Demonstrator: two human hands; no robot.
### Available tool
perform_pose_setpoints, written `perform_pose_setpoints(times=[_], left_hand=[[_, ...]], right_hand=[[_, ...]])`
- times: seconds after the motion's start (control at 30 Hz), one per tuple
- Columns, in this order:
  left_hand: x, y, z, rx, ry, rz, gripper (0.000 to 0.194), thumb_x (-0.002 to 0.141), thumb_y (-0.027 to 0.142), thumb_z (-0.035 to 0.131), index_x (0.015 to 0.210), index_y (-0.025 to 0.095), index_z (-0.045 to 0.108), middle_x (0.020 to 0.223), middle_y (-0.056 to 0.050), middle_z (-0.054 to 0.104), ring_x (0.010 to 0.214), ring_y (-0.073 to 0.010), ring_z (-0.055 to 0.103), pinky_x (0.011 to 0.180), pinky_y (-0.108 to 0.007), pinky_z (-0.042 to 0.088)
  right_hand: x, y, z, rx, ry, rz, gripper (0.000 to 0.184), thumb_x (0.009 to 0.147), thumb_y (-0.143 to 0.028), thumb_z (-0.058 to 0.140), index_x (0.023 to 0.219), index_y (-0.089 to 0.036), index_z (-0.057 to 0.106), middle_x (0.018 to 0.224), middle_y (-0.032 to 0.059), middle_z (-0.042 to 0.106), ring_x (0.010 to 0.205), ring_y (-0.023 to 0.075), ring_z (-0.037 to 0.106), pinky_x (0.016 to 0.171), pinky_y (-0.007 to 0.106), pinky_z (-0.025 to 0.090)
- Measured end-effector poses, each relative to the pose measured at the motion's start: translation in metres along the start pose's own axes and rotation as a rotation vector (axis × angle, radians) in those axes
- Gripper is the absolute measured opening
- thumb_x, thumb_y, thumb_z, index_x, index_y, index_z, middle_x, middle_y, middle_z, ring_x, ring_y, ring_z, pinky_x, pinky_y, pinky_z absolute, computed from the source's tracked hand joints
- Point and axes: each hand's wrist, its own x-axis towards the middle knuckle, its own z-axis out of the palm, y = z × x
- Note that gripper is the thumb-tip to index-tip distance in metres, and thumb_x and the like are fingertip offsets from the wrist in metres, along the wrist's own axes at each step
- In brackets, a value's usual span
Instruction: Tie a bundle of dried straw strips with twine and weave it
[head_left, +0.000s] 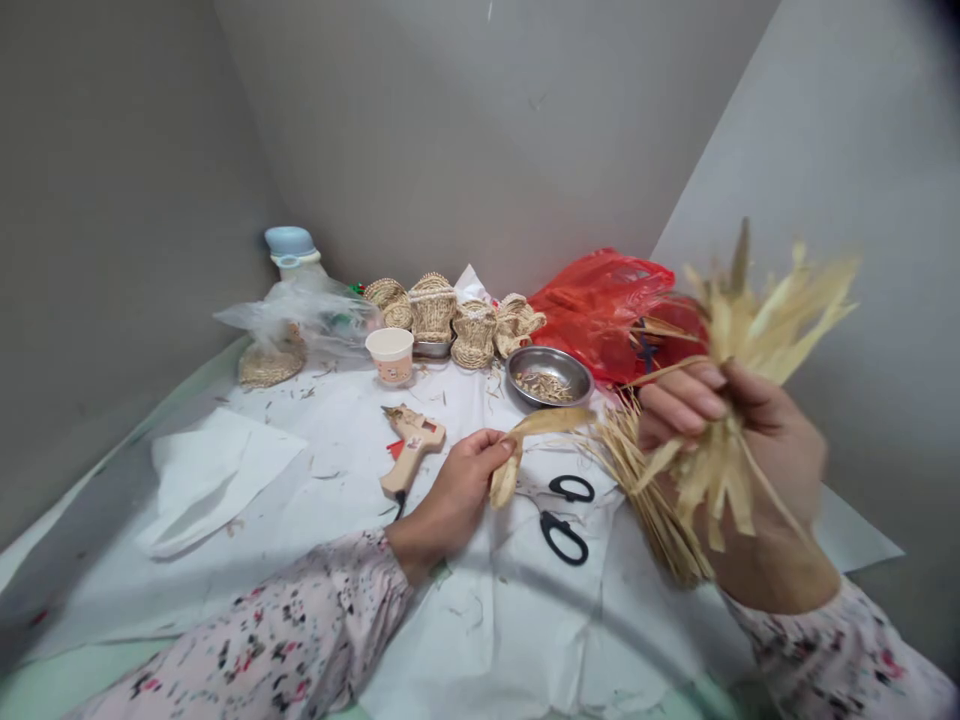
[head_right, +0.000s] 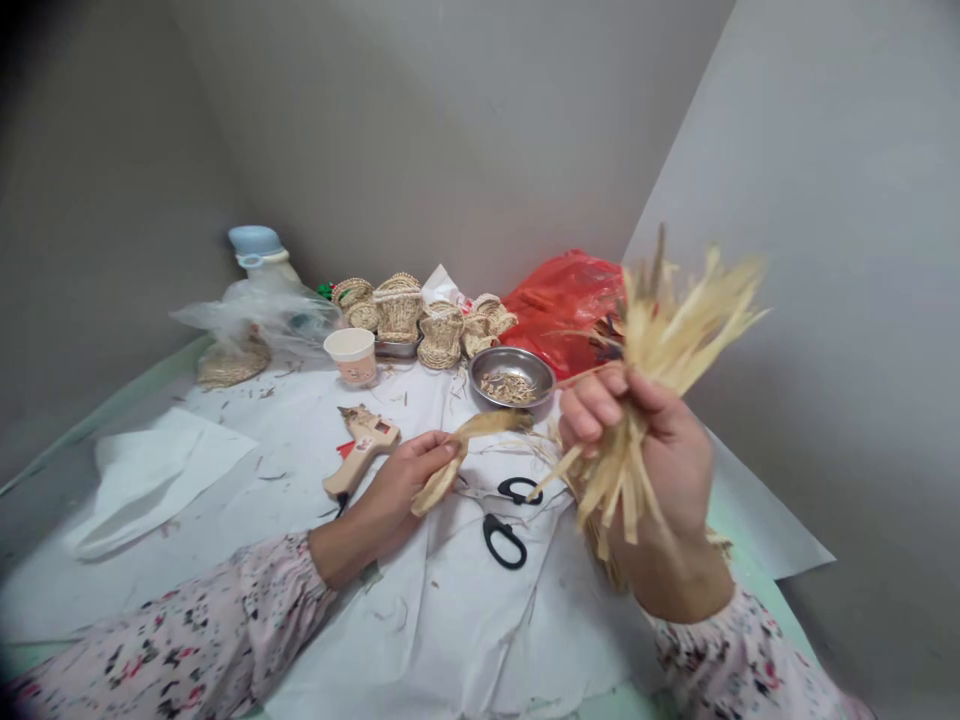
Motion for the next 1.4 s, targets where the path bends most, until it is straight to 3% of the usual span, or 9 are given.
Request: perform_pose_setpoints(times=[0.13,0.23,0.3,0.37,0.5,0.63,0.87,1.1,1.4], left_hand=[[-0.003,0.004,0.003,-0.049,0.004,-0.033,0.019,0.072,0.029,0.073,0.080,0.015,0.062,0.066,0.003,0.060,0.058,-0.0096,0.054,0.057,-0.021,0.039],[-0.004,0.006,0.006,-0.097,-0.004,-0.041,0.019,0.071,0.028,0.074,0.079,0.015,0.063,0.068,0.001,0.062,0.062,-0.0113,0.056,0.058,-0.021,0.042],[-0.005,0.006,0.007,-0.112,-0.016,-0.028,0.019,0.070,0.027,0.074,0.079,0.014,0.063,0.069,0.001,0.063,0.063,-0.0113,0.057,0.060,-0.021,0.043],[-0.005,0.006,0.007,-0.122,-0.044,-0.007,0.020,0.070,0.025,0.074,0.084,0.013,0.065,0.072,0.000,0.064,0.065,-0.0112,0.057,0.062,-0.021,0.044],[-0.005,0.005,0.007,-0.146,-0.160,0.024,0.023,0.073,0.024,0.071,0.092,0.012,0.066,0.072,-0.004,0.066,0.063,-0.0137,0.059,0.062,-0.025,0.046],[-0.005,0.004,0.006,-0.105,-0.245,-0.003,0.024,0.076,0.026,0.066,0.095,0.012,0.067,0.067,-0.005,0.067,0.054,-0.0151,0.059,0.057,-0.028,0.046],[-0.005,0.003,0.003,-0.096,-0.249,0.034,0.016,0.077,0.020,0.059,0.088,0.012,0.067,0.075,-0.006,0.069,0.065,-0.0157,0.063,0.067,-0.027,0.047],[-0.005,0.000,0.005,-0.071,-0.286,0.020,0.022,0.076,0.019,0.059,0.097,0.013,0.065,0.073,-0.005,0.069,0.061,-0.0162,0.063,0.063,-0.028,0.048],[-0.006,0.004,0.007,-0.030,-0.271,0.017,0.019,0.079,0.023,0.059,0.091,0.010,0.067,0.066,-0.007,0.069,0.056,-0.0179,0.063,0.061,-0.029,0.050]], right_hand=[[-0.004,-0.029,0.005,0.039,-0.058,-0.157,0.015,0.077,-0.015,0.056,0.075,-0.021,0.042,0.058,-0.0049,0.044,0.051,0.0087,0.047,0.045,0.020,0.043],[0.000,-0.030,0.004,-0.060,0.010,-0.196,0.012,0.077,-0.017,0.057,0.076,-0.019,0.045,0.056,-0.0061,0.044,0.048,0.0070,0.047,0.043,0.017,0.040],[0.005,-0.015,0.000,-0.190,0.129,-0.118,0.012,0.077,-0.020,0.062,0.077,-0.018,0.050,0.055,-0.0068,0.044,0.046,0.0060,0.046,0.040,0.015,0.036],[0.009,0.011,-0.007,-0.330,0.225,0.059,0.017,0.075,-0.023,0.068,0.077,-0.018,0.053,0.057,-0.0057,0.049,0.047,0.0058,0.047,0.038,0.014,0.034],[0.007,0.070,-0.026,-0.532,0.161,0.381,0.029,0.073,-0.034,0.073,0.068,-0.016,0.051,0.051,-0.0058,0.047,0.041,0.0051,0.039,0.038,0.016,0.032],[-0.001,0.097,-0.038,-0.662,0.107,0.442,0.035,0.070,-0.042,0.075,0.066,-0.015,0.052,0.048,-0.0060,0.045,0.041,0.0051,0.036,0.039,0.017,0.027],[0.002,0.098,-0.047,-0.707,0.104,0.431,0.035,0.072,-0.044,0.071,0.062,-0.016,0.053,0.046,-0.0046,0.047,0.039,0.0059,0.036,0.039,0.019,0.024],[0.003,0.101,-0.052,-0.676,0.113,0.408,0.036,0.074,-0.044,0.070,0.061,-0.016,0.052,0.045,-0.0047,0.047,0.038,0.0054,0.037,0.038,0.018,0.025],[0.002,0.102,-0.053,-0.693,0.049,0.412,0.037,0.075,-0.047,0.068,0.063,-0.015,0.054,0.044,-0.0048,0.046,0.038,0.0053,0.035,0.037,0.018,0.024]])
